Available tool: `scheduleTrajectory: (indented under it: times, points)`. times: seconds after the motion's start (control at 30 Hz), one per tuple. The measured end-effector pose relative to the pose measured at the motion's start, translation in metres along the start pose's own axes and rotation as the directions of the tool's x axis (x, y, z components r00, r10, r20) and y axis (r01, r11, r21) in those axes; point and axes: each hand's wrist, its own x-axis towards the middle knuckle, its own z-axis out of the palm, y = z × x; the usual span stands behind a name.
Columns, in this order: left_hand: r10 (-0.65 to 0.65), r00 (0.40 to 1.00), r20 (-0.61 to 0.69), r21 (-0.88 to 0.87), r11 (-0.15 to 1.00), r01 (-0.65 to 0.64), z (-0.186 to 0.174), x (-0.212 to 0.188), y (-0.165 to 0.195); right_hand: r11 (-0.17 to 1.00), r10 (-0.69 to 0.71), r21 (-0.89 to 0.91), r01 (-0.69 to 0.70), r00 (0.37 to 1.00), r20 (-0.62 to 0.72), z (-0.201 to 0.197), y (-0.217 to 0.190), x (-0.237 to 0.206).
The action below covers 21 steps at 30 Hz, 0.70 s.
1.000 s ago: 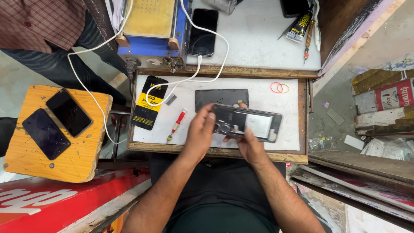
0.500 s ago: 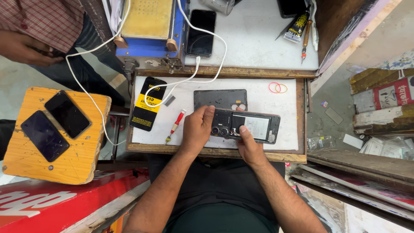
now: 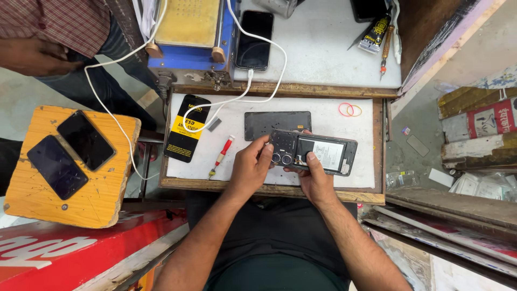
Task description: The person holds a disassembled smartphone and repeatedly pries at the internal frame and camera module area with fingers and a red-handled screwdriver. The person turns the phone over to inspect the back and continues prying at the internal components. The task remains incomplete at the end of the clip.
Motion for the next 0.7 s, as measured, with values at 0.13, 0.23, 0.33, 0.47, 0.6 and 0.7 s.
scheduleTrajectory:
  times: [0.13, 0.23, 0.33, 0.47, 0.6, 0.7]
  points:
    - [0.079, 0.982, -0.169, 0.296, 0.955, -0.026, 0.009, 0.012, 0.003, 0.999, 0.002, -0.035, -0.001, 1.0, 0.007, 0.002, -0.002, 0.0]
    - [0.084, 0.98, -0.18, 0.338, 0.941, -0.019, 0.011, 0.016, 0.005, 0.999, 0.001, -0.048, -0.001, 1.0, 0.0, 0.002, -0.002, 0.001]
    - [0.045, 0.994, -0.095, 0.204, 0.979, -0.025, 0.009, 0.01, 0.004, 1.0, 0.004, -0.013, -0.004, 1.0, -0.022, 0.001, -0.002, 0.002]
    - [-0.05, 0.994, 0.099, -0.05, 0.997, 0.055, -0.002, -0.003, -0.001, 1.0, 0.002, 0.008, -0.002, 1.0, -0.031, -0.001, -0.001, 0.004]
    - [-0.056, 0.975, 0.215, -0.324, 0.938, 0.126, -0.005, -0.003, -0.007, 0.999, 0.043, 0.016, -0.042, 0.997, -0.06, -0.001, -0.001, 0.003]
    - [0.075, 0.997, 0.033, -0.142, 0.987, -0.07, 0.002, 0.0, -0.009, 1.0, 0.029, 0.01, -0.029, 0.999, -0.038, 0.0, -0.002, 0.002]
